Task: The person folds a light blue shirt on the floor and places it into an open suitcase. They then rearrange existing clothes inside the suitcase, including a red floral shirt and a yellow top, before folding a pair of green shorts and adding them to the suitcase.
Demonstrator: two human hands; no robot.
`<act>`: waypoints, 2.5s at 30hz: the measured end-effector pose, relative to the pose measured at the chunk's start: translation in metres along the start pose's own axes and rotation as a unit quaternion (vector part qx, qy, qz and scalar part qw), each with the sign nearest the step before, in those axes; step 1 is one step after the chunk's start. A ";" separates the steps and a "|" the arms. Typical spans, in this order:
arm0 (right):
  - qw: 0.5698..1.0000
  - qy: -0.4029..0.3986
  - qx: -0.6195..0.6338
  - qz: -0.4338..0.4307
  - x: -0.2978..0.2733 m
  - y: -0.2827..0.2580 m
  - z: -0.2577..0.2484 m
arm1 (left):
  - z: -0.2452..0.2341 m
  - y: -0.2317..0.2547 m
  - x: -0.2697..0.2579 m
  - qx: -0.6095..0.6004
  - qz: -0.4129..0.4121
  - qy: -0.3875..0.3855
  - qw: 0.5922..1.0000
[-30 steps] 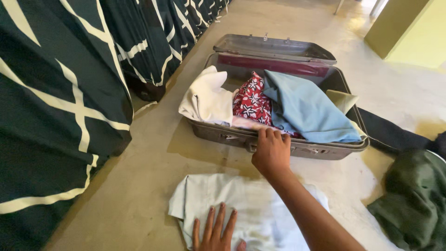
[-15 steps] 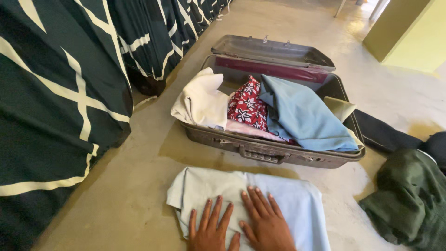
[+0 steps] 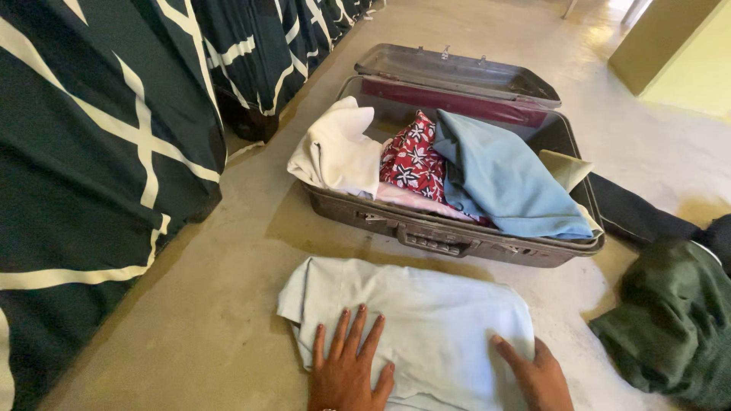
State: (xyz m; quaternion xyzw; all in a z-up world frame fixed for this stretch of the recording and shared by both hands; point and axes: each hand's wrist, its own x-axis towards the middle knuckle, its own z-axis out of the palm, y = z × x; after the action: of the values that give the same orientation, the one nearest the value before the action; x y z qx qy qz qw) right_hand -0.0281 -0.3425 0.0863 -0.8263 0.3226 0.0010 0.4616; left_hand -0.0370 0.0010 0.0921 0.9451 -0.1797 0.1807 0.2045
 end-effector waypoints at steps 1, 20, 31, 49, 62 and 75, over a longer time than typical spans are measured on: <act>0.999 -0.033 0.017 0.035 0.006 0.001 -0.003 | -0.001 0.002 0.001 -0.001 -0.001 0.000 1.000; 0.877 -0.080 -0.391 -0.269 -0.152 -0.239 0.121 | -0.005 0.002 0.005 -0.052 -0.043 -0.039 0.997; 0.853 -0.335 -0.331 -0.226 -0.171 -0.235 0.137 | 0.004 -0.025 -0.003 -0.126 -0.205 -0.113 0.964; 0.997 -0.028 -0.011 -0.068 -0.130 -0.163 0.121 | 0.010 0.007 -0.003 -0.233 -0.152 -0.095 0.956; 0.946 -0.146 0.290 -0.007 -0.099 -0.194 -0.042 | -0.028 0.061 0.131 -0.298 0.044 0.040 0.953; 0.842 0.170 -0.108 -0.501 -0.055 -0.176 -0.195 | -0.012 0.061 0.231 0.106 0.034 -0.020 0.994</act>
State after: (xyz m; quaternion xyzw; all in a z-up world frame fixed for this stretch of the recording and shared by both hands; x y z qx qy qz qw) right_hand -0.0354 -0.3974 0.3491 -0.9074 -0.0642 -0.3357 0.2447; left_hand 0.1352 -0.1067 0.2180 0.9582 -0.1952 0.1869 0.0934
